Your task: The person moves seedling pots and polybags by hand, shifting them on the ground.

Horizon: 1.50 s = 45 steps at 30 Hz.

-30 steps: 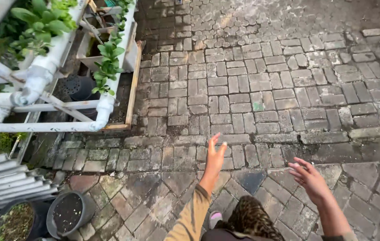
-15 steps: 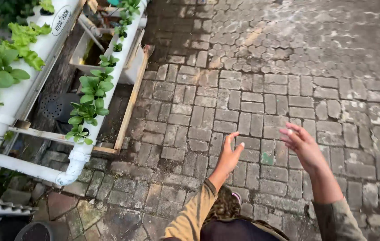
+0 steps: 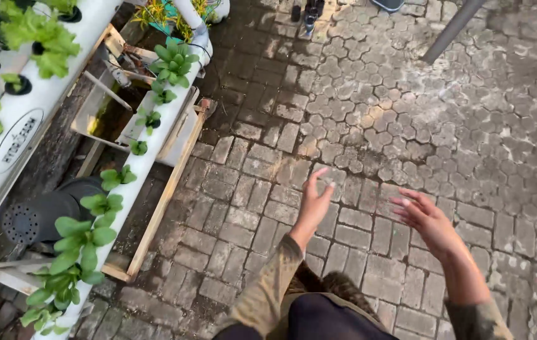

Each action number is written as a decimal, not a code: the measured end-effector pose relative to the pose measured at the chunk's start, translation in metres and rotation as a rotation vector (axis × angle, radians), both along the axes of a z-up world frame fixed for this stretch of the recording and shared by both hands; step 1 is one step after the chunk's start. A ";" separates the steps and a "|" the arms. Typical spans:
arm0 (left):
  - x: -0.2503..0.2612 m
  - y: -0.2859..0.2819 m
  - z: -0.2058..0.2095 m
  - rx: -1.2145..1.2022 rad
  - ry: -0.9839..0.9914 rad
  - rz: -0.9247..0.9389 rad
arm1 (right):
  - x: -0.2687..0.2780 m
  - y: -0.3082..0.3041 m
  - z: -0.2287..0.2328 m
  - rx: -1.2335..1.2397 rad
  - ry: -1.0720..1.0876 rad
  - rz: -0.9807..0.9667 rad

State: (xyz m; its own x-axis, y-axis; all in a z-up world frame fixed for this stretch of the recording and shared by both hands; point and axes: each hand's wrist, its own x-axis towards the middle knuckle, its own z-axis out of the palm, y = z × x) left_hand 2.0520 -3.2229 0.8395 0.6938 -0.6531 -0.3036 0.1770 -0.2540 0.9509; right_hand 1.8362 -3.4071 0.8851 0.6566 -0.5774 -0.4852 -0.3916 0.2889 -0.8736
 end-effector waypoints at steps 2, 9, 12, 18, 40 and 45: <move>0.029 -0.069 0.030 0.027 -0.011 -0.028 | -0.011 -0.062 -0.014 0.032 0.022 -0.084; 0.131 -0.309 -0.008 -0.206 -0.182 -0.112 | 0.018 -0.274 -0.065 0.059 0.220 -0.399; 0.183 -0.400 -0.019 -0.217 -0.190 -0.086 | 0.071 -0.378 -0.078 0.069 0.135 -0.408; 0.293 -0.526 -0.026 0.052 -0.006 -0.007 | 0.278 -0.569 -0.074 -0.037 0.118 -0.055; 0.758 -0.888 -0.246 0.316 0.372 0.515 | 0.890 -0.926 -0.322 -0.008 0.042 0.487; 0.801 -0.937 -0.397 0.300 0.044 0.629 | 0.961 -0.974 -0.459 -0.306 0.246 0.384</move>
